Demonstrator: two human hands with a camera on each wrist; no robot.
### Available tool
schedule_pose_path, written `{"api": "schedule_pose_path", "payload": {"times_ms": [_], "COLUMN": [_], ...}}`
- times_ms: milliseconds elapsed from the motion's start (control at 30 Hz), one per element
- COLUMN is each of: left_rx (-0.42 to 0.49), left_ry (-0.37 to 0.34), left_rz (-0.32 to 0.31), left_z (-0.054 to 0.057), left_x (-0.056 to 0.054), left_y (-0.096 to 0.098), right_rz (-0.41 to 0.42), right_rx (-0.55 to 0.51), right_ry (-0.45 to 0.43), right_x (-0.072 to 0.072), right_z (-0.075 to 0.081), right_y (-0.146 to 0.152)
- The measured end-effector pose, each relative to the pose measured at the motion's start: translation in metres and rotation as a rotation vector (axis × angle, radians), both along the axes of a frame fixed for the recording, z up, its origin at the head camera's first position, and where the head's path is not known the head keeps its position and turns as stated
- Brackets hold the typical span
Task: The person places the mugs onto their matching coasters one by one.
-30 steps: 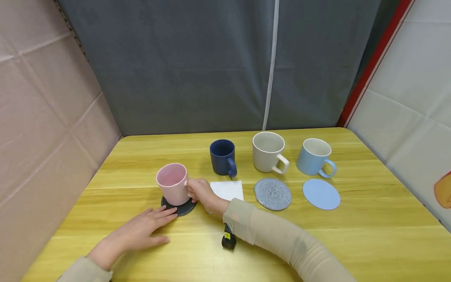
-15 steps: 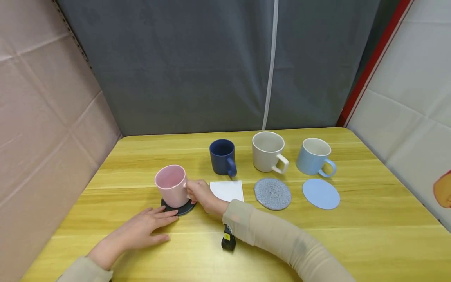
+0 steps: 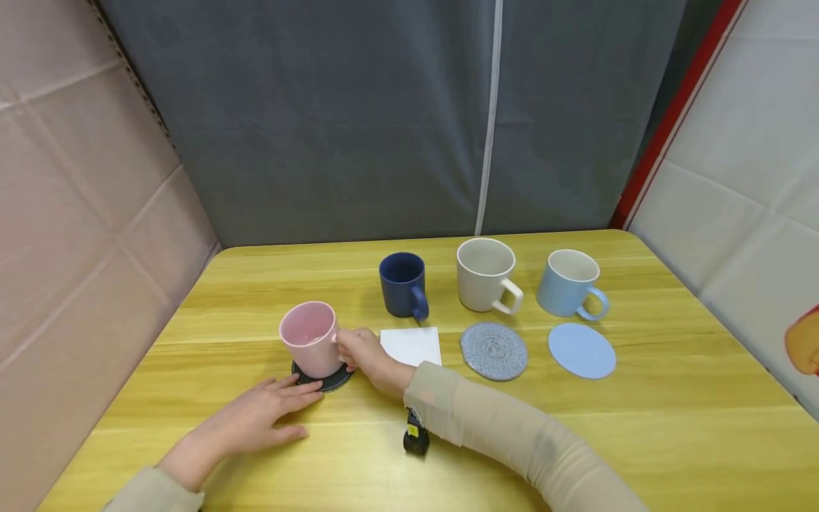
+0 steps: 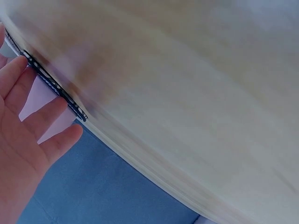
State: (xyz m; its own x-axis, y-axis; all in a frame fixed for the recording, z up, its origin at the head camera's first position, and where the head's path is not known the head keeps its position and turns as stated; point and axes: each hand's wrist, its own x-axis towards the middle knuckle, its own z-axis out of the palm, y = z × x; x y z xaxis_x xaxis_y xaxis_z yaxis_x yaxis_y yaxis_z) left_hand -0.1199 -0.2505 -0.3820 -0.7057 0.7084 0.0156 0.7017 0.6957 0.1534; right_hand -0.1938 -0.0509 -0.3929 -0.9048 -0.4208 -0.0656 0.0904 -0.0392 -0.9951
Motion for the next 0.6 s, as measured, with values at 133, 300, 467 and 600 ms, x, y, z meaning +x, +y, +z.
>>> {"api": "schedule_pose_path", "payload": {"times_ms": [133,300,467,600], "left_rx": [0.002,-0.001,-0.010,-0.009], "left_ry": [-0.012,-0.021,-0.008,0.002], "left_rz": [0.003,0.006,0.002,0.002], "left_z": [0.000,0.001,0.001,0.000], "left_x": [0.000,0.000,0.000,0.000], "left_y": [0.000,0.001,0.001,0.001], "right_rz": [0.018,0.089,0.117,0.114], "right_rx": [0.016,0.049,0.126,0.159], "right_ry": [-0.007,0.020,0.055,0.036], "right_x": [-0.001,0.000,0.001,0.002], "right_z": [0.002,0.007,0.014,0.019], "right_y": [0.002,0.007,0.010,0.011]}}
